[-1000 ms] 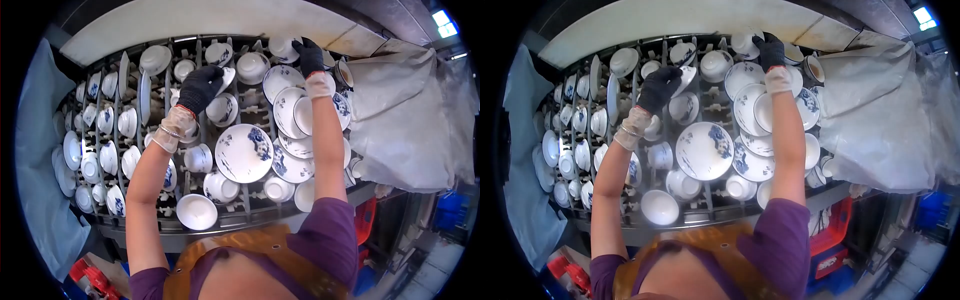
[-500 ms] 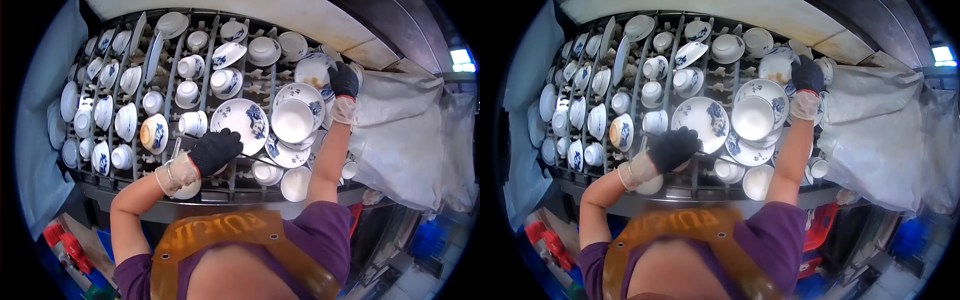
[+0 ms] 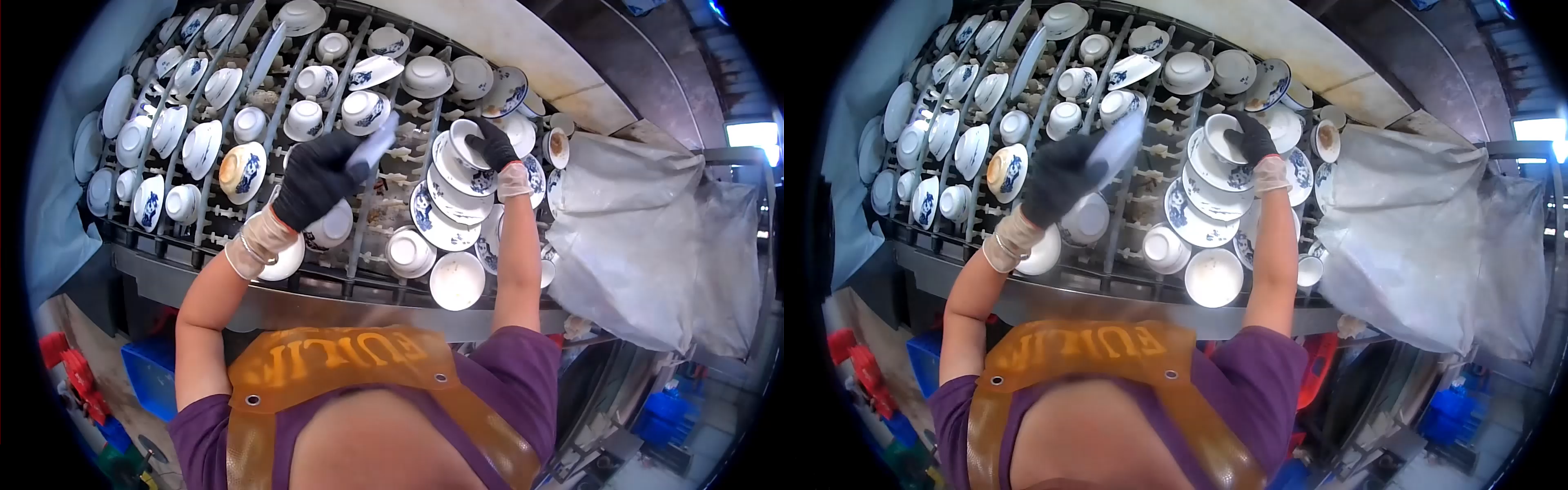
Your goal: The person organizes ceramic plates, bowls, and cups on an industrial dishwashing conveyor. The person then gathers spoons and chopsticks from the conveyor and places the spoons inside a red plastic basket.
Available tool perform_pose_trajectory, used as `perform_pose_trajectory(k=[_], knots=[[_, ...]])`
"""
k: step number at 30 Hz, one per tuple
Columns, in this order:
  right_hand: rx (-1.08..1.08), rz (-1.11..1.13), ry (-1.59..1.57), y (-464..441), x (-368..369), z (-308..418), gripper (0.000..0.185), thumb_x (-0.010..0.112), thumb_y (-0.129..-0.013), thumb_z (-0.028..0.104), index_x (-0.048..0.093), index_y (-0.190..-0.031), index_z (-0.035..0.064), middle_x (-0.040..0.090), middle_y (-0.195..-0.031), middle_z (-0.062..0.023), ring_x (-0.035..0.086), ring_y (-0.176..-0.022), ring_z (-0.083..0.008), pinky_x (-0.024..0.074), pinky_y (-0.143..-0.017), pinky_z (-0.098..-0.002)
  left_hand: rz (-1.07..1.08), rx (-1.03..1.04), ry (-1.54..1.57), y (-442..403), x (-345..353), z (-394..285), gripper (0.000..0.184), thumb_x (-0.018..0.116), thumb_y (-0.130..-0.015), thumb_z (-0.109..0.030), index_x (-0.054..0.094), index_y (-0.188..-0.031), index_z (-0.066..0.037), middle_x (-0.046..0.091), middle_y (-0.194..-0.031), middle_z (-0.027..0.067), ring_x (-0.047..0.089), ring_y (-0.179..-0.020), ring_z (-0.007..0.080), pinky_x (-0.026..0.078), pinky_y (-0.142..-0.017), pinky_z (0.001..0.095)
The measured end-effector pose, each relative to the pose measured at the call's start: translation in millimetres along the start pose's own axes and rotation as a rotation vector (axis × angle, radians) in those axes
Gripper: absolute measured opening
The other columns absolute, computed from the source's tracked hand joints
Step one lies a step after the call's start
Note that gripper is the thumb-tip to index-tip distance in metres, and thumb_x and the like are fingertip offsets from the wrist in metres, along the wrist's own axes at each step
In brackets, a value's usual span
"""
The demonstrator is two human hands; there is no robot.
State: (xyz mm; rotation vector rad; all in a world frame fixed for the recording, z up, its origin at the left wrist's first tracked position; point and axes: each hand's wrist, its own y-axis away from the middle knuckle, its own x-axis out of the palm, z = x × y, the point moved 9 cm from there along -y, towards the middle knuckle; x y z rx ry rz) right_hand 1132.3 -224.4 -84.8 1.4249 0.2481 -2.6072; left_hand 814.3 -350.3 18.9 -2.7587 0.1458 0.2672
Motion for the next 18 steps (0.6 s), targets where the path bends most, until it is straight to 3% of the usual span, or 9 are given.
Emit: perform_pose_trajectory(k=[2,4,7,9,11,14,15,17,18], knots=[[0.110,0.055,0.044,-1,-3,-19,0.040,0.068,-0.070,0.025,0.059,-0.105,0.0078,0.063,-0.097,-0.0135,0.059,-0.089,-0.0276,0.0440,-0.081,-0.0342,-0.147,-0.096,0.075,-6,-25,4,0.023,0.069,-0.073,-0.010,0.060,-0.090,0.002,0.063,-0.077,0.0059,0.056,-0.069,0.0086,0.047,-0.061,0.0257],[0.228,0.111,0.156,0,-15,-17,0.045,0.071,-0.066,0.027,0.059,-0.106,0.0095,0.063,-0.097,-0.0130,0.060,-0.089,-0.0267,0.0443,-0.081,-0.0337,-0.205,-0.193,0.090,-13,-41,16,0.020,0.065,-0.075,-0.011,0.061,-0.091,0.001,0.063,-0.078,0.0058,0.056,-0.069,0.0105,0.046,-0.064,0.0255],[0.151,-0.141,0.447,6,-60,62,0.030,0.065,-0.071,0.022,0.059,-0.097,0.0094,0.063,-0.089,-0.0121,0.058,-0.086,-0.0325,0.0457,-0.075,-0.0394,-0.099,-0.264,-0.067,-29,-40,51,0.024,0.063,-0.076,-0.016,0.061,-0.093,0.001,0.063,-0.081,0.0060,0.057,-0.074,0.0127,0.045,-0.070,0.0275],[-0.018,-0.318,0.463,-4,-58,64,0.023,0.061,-0.073,0.017,0.057,-0.093,0.0078,0.061,-0.085,-0.0124,0.057,-0.083,-0.0345,0.0464,-0.073,-0.0401,0.018,-0.166,-0.263,-37,-24,87,0.027,0.063,-0.076,-0.019,0.061,-0.094,0.001,0.064,-0.082,0.0087,0.058,-0.075,0.0173,0.045,-0.072,0.0306],[-0.383,-0.609,0.376,5,-61,98,0.022,0.060,-0.072,0.010,0.056,-0.093,0.0067,0.059,-0.091,-0.0148,0.057,-0.085,-0.0342,0.0470,-0.073,-0.0380,0.010,-0.196,-0.262,-31,-18,58,0.030,0.063,-0.076,-0.021,0.060,-0.096,0.001,0.064,-0.083,0.0115,0.060,-0.076,0.0216,0.046,-0.072,0.0332],[-0.556,-0.220,0.264,0,-13,125,0.027,0.065,-0.066,0.005,0.056,-0.092,0.0046,0.056,-0.101,-0.0160,0.055,-0.092,-0.0314,0.0471,-0.076,-0.0360,0.110,-0.198,-0.379,-21,-12,54,0.030,0.063,-0.074,-0.021,0.060,-0.096,0.000,0.064,-0.083,0.0137,0.060,-0.074,0.0211,0.046,-0.070,0.0322],[-0.653,-0.297,0.356,16,-15,141,0.030,0.066,-0.068,0.008,0.057,-0.096,0.0048,0.056,-0.102,-0.0148,0.056,-0.092,-0.0306,0.0468,-0.077,-0.0354,0.151,-0.227,-0.281,-11,-8,57,0.030,0.064,-0.074,-0.020,0.060,-0.096,0.000,0.063,-0.082,0.0147,0.061,-0.073,0.0201,0.046,-0.069,0.0314],[-0.278,-0.180,0.039,-5,-6,82,0.031,0.066,-0.070,0.020,0.060,-0.098,0.0095,0.059,-0.101,-0.0128,0.057,-0.089,-0.0322,0.0457,-0.078,-0.0372,0.317,-0.170,-0.426,10,8,54,0.029,0.064,-0.074,-0.021,0.059,-0.094,-0.001,0.063,-0.083,0.0138,0.061,-0.073,0.0219,0.047,-0.069,0.0314],[-0.055,-0.044,0.029,-10,2,49,0.037,0.065,-0.072,0.024,0.058,-0.106,0.0094,0.061,-0.100,-0.0139,0.058,-0.090,-0.0300,0.0450,-0.079,-0.0368,0.269,-0.027,-0.561,16,11,42,0.027,0.065,-0.070,-0.024,0.059,-0.087,-0.003,0.062,-0.078,0.0158,0.059,-0.073,0.0320,0.047,-0.067,0.0372]])
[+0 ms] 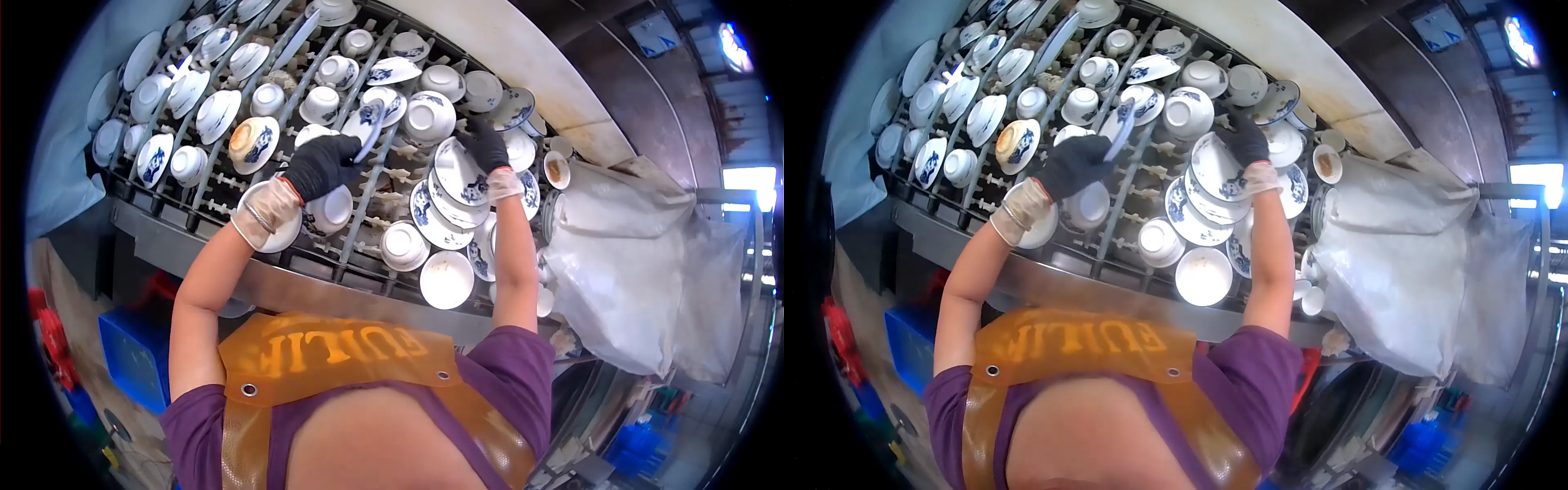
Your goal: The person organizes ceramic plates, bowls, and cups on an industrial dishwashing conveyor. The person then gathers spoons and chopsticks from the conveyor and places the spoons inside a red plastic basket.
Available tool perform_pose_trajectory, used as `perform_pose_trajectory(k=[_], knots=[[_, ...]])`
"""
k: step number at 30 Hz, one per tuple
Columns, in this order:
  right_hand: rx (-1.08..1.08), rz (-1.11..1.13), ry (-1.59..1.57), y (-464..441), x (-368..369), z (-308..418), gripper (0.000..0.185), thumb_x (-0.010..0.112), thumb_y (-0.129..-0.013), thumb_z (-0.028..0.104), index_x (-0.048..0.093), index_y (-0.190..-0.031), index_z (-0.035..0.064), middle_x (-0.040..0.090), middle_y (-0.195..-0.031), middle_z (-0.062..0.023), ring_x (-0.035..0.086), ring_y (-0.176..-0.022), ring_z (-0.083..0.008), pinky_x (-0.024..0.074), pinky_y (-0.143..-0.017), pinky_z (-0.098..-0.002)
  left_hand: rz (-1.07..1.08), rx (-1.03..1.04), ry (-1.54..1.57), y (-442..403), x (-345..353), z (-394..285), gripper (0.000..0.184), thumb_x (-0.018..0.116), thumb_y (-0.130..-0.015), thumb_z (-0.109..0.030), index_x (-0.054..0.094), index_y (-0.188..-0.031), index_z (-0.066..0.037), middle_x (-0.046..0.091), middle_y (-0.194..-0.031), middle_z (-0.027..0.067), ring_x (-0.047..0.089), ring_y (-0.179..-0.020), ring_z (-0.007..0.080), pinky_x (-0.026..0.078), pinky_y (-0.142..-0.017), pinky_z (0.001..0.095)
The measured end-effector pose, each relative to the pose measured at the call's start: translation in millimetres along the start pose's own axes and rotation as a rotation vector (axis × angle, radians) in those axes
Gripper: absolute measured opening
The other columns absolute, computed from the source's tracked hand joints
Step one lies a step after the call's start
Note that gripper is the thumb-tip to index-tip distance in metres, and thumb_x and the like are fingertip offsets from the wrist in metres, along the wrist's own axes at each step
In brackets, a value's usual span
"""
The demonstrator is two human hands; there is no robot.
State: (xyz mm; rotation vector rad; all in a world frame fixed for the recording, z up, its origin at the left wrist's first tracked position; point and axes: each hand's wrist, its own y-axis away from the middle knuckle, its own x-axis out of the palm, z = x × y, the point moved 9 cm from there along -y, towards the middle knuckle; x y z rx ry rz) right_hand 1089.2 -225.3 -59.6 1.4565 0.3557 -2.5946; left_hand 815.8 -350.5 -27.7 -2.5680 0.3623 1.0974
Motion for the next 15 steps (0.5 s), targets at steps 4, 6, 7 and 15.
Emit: perform_pose_trajectory(k=[4,6,7,15], knots=[[0.123,0.203,0.008,7,-7,-51,0.037,0.067,-0.070,0.027,0.062,-0.099,0.0040,0.065,-0.089,-0.0125,0.061,-0.081,-0.0223,0.0464,-0.076,-0.0318,-0.067,-0.090,0.121,5,3,3,0.025,0.066,-0.070,-0.025,0.059,-0.084,-0.005,0.061,-0.076,0.0150,0.059,-0.073,0.0323,0.046,-0.066,0.0391],[0.172,-0.014,0.107,8,-49,-53,0.037,0.069,-0.070,0.026,0.063,-0.099,0.0039,0.066,-0.082,-0.0102,0.062,-0.069,-0.0189,0.0479,-0.069,-0.0307,-0.086,-0.049,-0.055,2,5,0,0.026,0.066,-0.071,-0.026,0.059,-0.084,-0.004,0.061,-0.076,0.0148,0.059,-0.073,0.0323,0.046,-0.067,0.0390],[0.220,-0.093,0.278,17,-79,-15,0.035,0.066,-0.071,0.029,0.063,-0.095,0.0037,0.065,-0.081,-0.0127,0.063,-0.070,-0.0213,0.0475,-0.068,-0.0314,-0.056,-0.103,-0.063,1,7,4,0.029,0.067,-0.071,-0.027,0.060,-0.088,-0.004,0.062,-0.079,0.0154,0.059,-0.075,0.0319,0.046,-0.068,0.0380],[0.108,0.143,0.037,24,9,-45,0.035,0.062,-0.076,0.031,0.062,-0.098,0.0043,0.064,-0.085,-0.0156,0.061,-0.081,-0.0251,0.0454,-0.074,-0.0311,-0.302,-0.076,0.332,61,-71,-28,0.029,0.065,-0.075,-0.013,0.060,-0.101,0.000,0.063,-0.090,0.0126,0.062,-0.079,0.0184,0.049,-0.070,0.0278]])
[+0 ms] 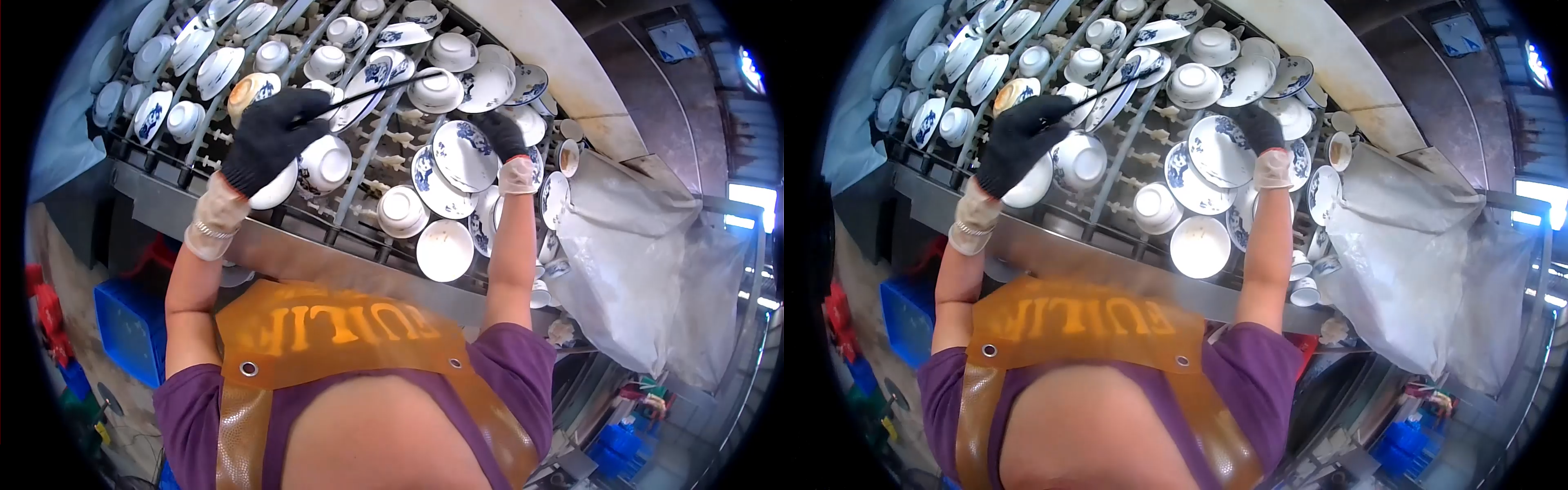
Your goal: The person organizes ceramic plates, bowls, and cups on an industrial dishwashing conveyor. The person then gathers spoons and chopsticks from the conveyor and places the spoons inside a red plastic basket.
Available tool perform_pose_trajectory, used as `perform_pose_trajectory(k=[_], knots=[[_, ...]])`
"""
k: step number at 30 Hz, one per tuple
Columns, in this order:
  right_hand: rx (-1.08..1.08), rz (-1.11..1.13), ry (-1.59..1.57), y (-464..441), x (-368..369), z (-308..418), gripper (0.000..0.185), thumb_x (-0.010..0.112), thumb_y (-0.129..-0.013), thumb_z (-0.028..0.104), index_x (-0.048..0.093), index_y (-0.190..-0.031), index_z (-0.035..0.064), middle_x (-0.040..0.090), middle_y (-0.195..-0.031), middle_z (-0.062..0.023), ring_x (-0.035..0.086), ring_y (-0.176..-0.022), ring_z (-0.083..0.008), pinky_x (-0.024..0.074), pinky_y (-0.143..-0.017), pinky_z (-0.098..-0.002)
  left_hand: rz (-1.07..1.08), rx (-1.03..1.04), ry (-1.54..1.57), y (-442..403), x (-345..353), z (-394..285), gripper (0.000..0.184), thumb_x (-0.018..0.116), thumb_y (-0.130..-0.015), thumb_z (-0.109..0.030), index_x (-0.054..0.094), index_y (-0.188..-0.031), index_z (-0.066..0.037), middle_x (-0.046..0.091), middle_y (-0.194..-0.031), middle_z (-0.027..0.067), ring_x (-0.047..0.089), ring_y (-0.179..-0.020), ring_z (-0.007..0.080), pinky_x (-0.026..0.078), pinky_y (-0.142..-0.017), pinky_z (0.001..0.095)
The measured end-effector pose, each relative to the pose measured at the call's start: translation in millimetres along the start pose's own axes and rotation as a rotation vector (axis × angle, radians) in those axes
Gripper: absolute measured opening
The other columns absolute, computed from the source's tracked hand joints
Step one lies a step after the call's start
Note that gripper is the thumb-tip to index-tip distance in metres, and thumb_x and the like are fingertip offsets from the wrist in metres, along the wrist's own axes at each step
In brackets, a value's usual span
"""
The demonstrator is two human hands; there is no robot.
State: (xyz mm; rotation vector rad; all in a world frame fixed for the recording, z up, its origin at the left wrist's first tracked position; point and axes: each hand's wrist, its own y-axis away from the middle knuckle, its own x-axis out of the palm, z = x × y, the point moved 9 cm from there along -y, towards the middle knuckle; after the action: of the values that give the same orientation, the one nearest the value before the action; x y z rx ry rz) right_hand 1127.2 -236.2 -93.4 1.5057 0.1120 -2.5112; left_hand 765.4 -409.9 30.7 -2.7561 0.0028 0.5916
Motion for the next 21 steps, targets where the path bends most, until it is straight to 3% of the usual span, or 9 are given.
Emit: perform_pose_trajectory(k=[2,3,4,6,9,13,16,20,21], knots=[[-0.180,-0.069,0.041,29,9,24,0.036,0.065,-0.074,0.031,0.062,-0.099,0.0049,0.065,-0.083,-0.0117,0.060,-0.080,-0.0217,0.0445,-0.076,-0.0298,0.008,-0.059,-0.071,26,-23,3,0.031,0.067,-0.073,-0.009,0.060,-0.103,-0.002,0.063,-0.089,0.0105,0.060,-0.078,0.0173,0.048,-0.071,0.0277],[0.006,0.000,-0.265,32,21,-3,0.038,0.067,-0.071,0.024,0.061,-0.104,0.0060,0.065,-0.089,-0.0137,0.062,-0.084,-0.0249,0.0455,-0.076,-0.0322,0.017,-0.105,-0.094,42,-30,8,0.035,0.067,-0.071,-0.005,0.058,-0.105,-0.001,0.060,-0.089,0.0078,0.057,-0.079,0.0143,0.046,-0.071,0.0262],[0.148,0.117,-0.088,35,13,-8,0.036,0.067,-0.070,0.026,0.063,-0.100,0.0051,0.066,-0.085,-0.0124,0.062,-0.077,-0.0219,0.0467,-0.072,-0.0319,0.021,-0.151,-0.117,58,-35,12,0.038,0.067,-0.070,-0.001,0.056,-0.107,-0.001,0.058,-0.089,0.0052,0.053,-0.079,0.0112,0.044,-0.070,0.0248],[0.139,0.066,-0.184,50,-19,-2,0.030,0.066,-0.072,0.027,0.064,-0.091,0.0050,0.065,-0.079,-0.0126,0.063,-0.071,-0.0225,0.0477,-0.067,-0.0331,0.034,-0.114,-0.091,87,-36,14,0.040,0.071,-0.065,-0.004,0.058,-0.103,-0.002,0.059,-0.094,0.0110,0.059,-0.086,0.0203,0.048,-0.075,0.0297],[0.155,-0.244,0.182,62,-76,12,0.029,0.060,-0.075,0.034,0.062,-0.076,0.0053,0.063,-0.075,-0.0150,0.062,-0.069,-0.0296,0.0476,-0.063,-0.0368,0.008,-0.138,-0.182,115,-27,11,0.039,0.073,-0.064,-0.010,0.060,-0.100,-0.005,0.059,-0.096,0.0119,0.060,-0.085,0.0240,0.049,-0.074,0.0322],[0.145,-0.562,0.405,57,-92,36,0.027,0.053,-0.077,0.029,0.058,-0.089,0.0052,0.061,-0.087,-0.0199,0.058,-0.084,-0.0341,0.0449,-0.072,-0.0425,-0.041,-0.170,-0.585,128,-17,38,0.034,0.070,-0.067,-0.020,0.062,-0.100,-0.012,0.060,-0.097,0.0109,0.060,-0.083,0.0268,0.048,-0.069,0.0337],[0.039,-0.636,0.397,80,-71,66,0.031,0.065,-0.071,0.027,0.057,-0.093,0.0057,0.058,-0.086,-0.0152,0.056,-0.082,-0.0324,0.0449,-0.072,-0.0413,0.009,-0.089,-0.625,121,-16,38,0.029,0.067,-0.070,-0.015,0.062,-0.098,-0.011,0.061,-0.092,0.0128,0.060,-0.081,0.0278,0.048,-0.070,0.0359],[0.209,-0.136,0.217,83,2,44,0.040,0.069,-0.068,0.032,0.060,-0.098,0.0067,0.062,-0.092,-0.0153,0.059,-0.086,-0.0317,0.0456,-0.076,-0.0389,-0.134,0.012,-0.409,105,-52,31,0.022,0.060,-0.080,-0.017,0.060,-0.097,-0.003,0.061,-0.082,0.0149,0.061,-0.079,0.0275,0.047,-0.070,0.0362],[0.180,-0.054,0.184,87,17,41,0.041,0.068,-0.069,0.032,0.060,-0.100,0.0055,0.062,-0.094,-0.0156,0.059,-0.089,-0.0312,0.0456,-0.077,-0.0380,-0.192,0.176,-0.445,107,-61,35,0.021,0.059,-0.083,-0.021,0.061,-0.095,-0.003,0.061,-0.076,0.0091,0.059,-0.066,0.0174,0.046,-0.060,0.0282]])
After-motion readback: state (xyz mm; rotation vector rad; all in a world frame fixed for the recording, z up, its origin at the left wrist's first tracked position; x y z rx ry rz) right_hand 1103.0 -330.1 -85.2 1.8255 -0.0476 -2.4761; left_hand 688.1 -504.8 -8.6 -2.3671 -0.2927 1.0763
